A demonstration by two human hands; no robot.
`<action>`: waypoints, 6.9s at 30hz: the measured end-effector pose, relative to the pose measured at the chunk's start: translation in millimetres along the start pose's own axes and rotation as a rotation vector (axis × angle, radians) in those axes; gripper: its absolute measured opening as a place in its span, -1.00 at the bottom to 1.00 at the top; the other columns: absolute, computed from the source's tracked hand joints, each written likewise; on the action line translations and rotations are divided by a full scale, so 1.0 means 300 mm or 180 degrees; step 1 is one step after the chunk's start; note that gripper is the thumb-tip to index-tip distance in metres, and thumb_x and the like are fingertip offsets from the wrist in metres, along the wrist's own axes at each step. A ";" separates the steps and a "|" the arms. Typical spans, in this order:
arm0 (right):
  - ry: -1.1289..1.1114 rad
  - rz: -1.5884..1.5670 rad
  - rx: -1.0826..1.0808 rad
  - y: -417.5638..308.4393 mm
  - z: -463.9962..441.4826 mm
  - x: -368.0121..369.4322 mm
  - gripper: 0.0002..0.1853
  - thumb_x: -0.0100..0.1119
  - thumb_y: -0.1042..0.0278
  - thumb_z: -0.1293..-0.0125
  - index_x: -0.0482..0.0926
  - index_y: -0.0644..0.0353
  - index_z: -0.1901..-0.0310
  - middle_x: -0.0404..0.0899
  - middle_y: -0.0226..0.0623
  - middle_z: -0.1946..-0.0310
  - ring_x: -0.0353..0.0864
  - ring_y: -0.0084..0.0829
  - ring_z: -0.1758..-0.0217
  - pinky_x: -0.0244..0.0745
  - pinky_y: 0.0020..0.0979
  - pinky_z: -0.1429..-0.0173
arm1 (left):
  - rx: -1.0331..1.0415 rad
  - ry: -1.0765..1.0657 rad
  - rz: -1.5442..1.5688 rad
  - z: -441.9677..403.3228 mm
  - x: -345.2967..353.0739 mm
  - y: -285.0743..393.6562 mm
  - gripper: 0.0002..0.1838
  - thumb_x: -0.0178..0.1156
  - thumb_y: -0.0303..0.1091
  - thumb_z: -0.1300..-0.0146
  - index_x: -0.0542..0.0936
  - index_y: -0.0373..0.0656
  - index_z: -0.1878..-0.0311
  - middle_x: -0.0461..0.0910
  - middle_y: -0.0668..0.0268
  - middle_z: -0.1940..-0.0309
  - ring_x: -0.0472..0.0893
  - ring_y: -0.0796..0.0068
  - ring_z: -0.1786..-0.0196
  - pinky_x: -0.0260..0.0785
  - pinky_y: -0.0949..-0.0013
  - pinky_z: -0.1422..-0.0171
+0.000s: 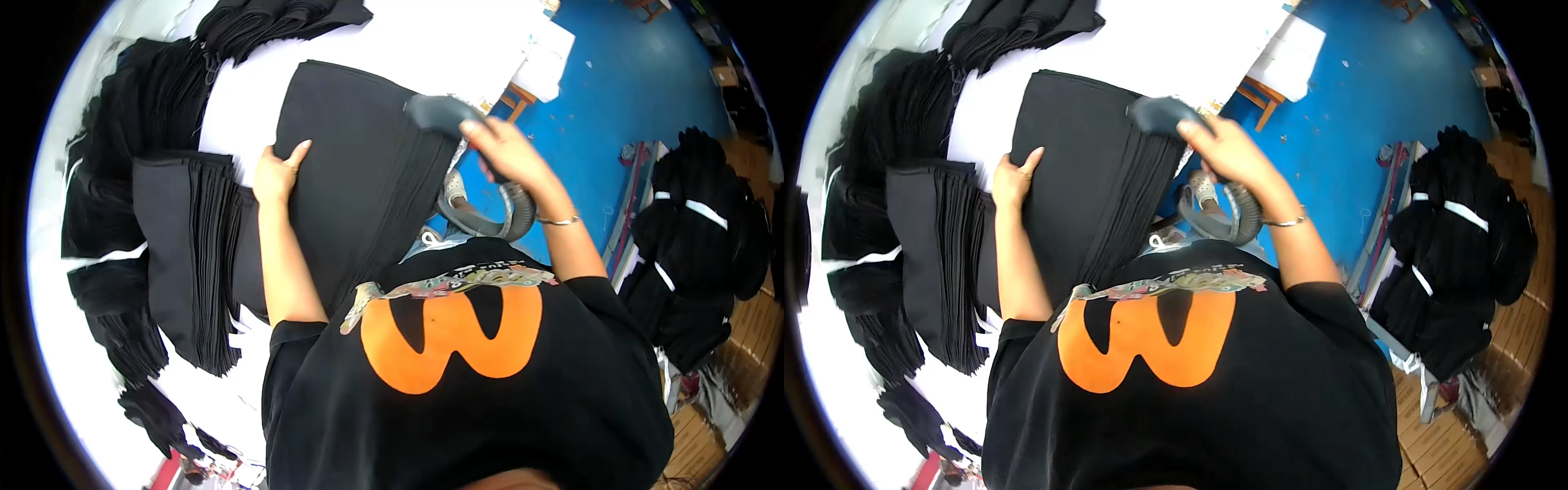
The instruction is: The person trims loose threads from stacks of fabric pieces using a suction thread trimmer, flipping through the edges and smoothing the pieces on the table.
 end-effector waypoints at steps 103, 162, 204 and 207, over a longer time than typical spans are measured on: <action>0.0406 -0.0496 -0.0216 -0.014 -0.257 -0.714 -0.45 0.07 -0.24 -0.51 0.54 0.23 0.22 0.44 -0.31 0.64 0.45 -0.45 0.68 0.33 -0.44 0.56 | 0.1748 0.1706 -0.0439 0.681 0.185 0.937 -0.54 0.20 -0.34 -0.23 0.59 -0.23 -0.21 0.54 0.03 -0.27 0.51 -0.06 -0.36 0.45 -0.04 -0.38; 0.0965 0.1891 -0.1662 -0.284 -0.079 -0.205 -0.39 0.07 -0.09 -0.55 0.61 0.42 -0.19 0.70 0.10 0.01 0.63 -0.15 0.04 0.55 -0.23 -0.15 | -0.3215 0.2777 0.4313 1.552 0.038 -0.545 -0.08 0.61 -0.01 0.03 0.48 -0.53 -0.23 0.67 -0.13 -0.01 0.71 0.10 -0.07 0.60 0.16 -0.13; -0.0849 0.0117 -0.0533 -0.112 -0.254 0.051 -0.55 0.02 -0.11 -0.57 0.48 0.19 0.20 0.49 -0.38 0.57 0.46 -0.56 0.59 0.36 -0.49 0.45 | 0.0820 0.1554 -0.0173 0.423 -0.030 0.375 -0.24 0.49 0.26 0.03 0.61 -0.11 -0.11 0.58 0.37 0.25 0.56 0.32 0.15 0.28 0.18 -0.01; -0.0531 -0.0033 -0.0353 -0.133 -0.232 -0.105 -0.53 0.01 -0.12 -0.58 0.51 0.22 0.19 0.47 -0.38 0.60 0.44 -0.55 0.61 0.34 -0.45 0.49 | 0.0723 0.1787 -0.0186 0.460 -0.072 0.362 -0.29 0.49 0.17 0.01 0.60 -0.05 -0.14 0.59 0.39 0.20 0.57 0.32 0.09 0.28 0.20 -0.08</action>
Point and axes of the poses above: each hand's wrist, its own z-axis away from the middle knuckle, its own x-axis out of the palm, y = z × x, the point moved 10 cm from there along -z, towards the middle knuckle
